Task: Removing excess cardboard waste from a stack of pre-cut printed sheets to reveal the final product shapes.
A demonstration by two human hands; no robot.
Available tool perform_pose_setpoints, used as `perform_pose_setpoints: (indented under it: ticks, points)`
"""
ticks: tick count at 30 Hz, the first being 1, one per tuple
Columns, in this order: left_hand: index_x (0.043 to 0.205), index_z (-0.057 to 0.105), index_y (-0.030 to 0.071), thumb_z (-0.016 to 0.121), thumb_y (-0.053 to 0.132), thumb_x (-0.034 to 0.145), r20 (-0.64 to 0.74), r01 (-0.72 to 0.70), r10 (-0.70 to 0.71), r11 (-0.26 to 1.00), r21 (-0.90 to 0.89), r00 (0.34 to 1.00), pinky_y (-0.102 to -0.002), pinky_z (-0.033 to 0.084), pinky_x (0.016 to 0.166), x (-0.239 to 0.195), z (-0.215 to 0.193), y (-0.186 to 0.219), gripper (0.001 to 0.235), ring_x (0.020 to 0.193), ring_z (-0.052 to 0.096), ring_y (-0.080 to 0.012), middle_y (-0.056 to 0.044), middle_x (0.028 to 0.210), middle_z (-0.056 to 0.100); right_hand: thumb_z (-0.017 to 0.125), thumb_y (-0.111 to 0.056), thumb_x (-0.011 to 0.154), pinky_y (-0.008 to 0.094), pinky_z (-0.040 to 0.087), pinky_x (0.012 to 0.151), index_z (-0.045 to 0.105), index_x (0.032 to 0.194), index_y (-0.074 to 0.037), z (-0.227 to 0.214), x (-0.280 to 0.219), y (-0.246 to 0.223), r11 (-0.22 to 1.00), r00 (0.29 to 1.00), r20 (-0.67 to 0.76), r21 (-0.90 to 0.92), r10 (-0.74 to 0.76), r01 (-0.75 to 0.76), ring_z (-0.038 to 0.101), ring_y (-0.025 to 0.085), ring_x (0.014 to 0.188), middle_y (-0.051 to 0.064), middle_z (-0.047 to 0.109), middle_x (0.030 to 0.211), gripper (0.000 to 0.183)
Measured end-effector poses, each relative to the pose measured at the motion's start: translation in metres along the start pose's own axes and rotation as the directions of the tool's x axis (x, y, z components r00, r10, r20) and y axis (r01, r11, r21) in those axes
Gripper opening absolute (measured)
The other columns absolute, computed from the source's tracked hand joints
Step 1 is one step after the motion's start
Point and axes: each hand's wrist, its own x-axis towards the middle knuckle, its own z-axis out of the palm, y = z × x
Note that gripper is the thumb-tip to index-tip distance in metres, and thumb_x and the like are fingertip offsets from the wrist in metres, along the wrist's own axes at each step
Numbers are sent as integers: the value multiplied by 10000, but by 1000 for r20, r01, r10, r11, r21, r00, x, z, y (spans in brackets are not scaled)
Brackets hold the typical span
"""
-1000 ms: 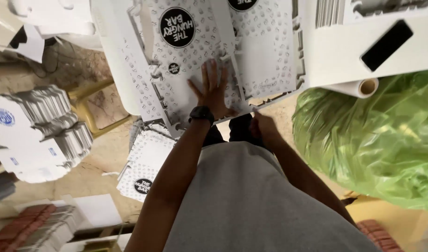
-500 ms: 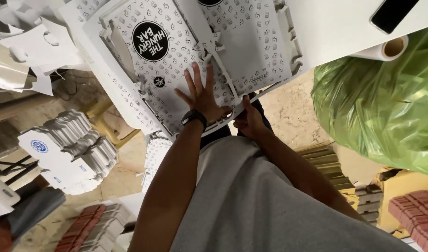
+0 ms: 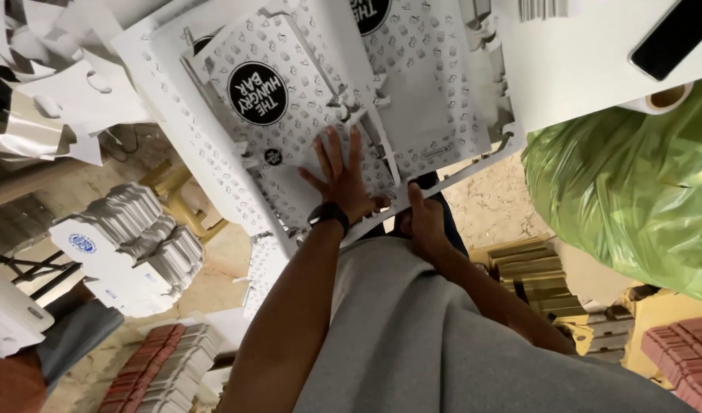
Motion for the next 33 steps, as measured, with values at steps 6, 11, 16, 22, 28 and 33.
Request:
perform_pose_setpoints:
  ticks: [6, 11, 16, 22, 28, 33]
  points:
    - [1646, -166, 297, 944, 627, 601, 21, 15, -13, 995, -99, 1000, -817, -150, 1078, -4, -2, 0, 1559, 1502, -332, -414, -112, 1648, -365, 748, -448, 943, 257, 259, 377, 504, 607, -79, 8, -6, -20, 955, 972, 127, 199, 199, -221, 336, 164, 381, 62, 385, 476, 555]
    - [1644, -165, 310, 926, 652, 611, 7, 28, -28, 998, -47, 1000, -815, -140, 1087, -3, -5, 6, 1541, 1508, -312, -401, -118, 1663, -329, 720, -542, 930, 227, 248, 366, 532, 588, -105, 5, 6, -9, 953, 942, 281, 182, 184, -241, 318, 110, 357, 7, 348, 472, 586]
    - [1645, -154, 320, 940, 588, 631, -47, 43, -45, 999, -32, 998, -812, -135, 1092, -13, -3, 5, 1516, 1520, -297, -391, -101, 1668, -323, 777, -464, 901, 248, 330, 400, 611, 689, -46, 13, 4, 2, 974, 982, 123, 160, 142, -161, 426, 158, 401, 41, 414, 505, 497]
    - [1651, -175, 308, 937, 544, 692, -171, 2, 7, 999, 49, 985, -819, -77, 1117, -1, 18, -5, 1487, 1520, -291, -407, -111, 1663, -332, 784, -594, 889, 496, 457, 1103, 632, 1357, -65, 16, -7, -9, 738, 938, -8, -620, -346, 266, 601, 336, 1282, 168, 695, 1271, 723]
    - [1640, -168, 378, 719, 515, 899, -337, 164, -64, 947, 278, 939, -842, -14, 1102, 3, 41, 4, 1164, 1573, -185, -346, -55, 1723, -201, 818, -311, 922, 393, 516, 1032, 766, 868, -39, 20, -29, 10, -101, 344, 458, -707, -819, 700, 757, 287, 881, 149, 754, 796, 283]
    - [1643, 24, 417, 688, 607, 779, -543, 231, 4, 902, 365, 840, -846, 120, 1080, -4, 59, 0, 1106, 1583, -52, -323, -10, 1736, -37, 770, -314, 935, 382, 515, 844, 763, 1159, -66, -18, -23, 23, -296, 90, 453, -707, -887, 642, 691, 268, 948, 151, 707, 946, 334]
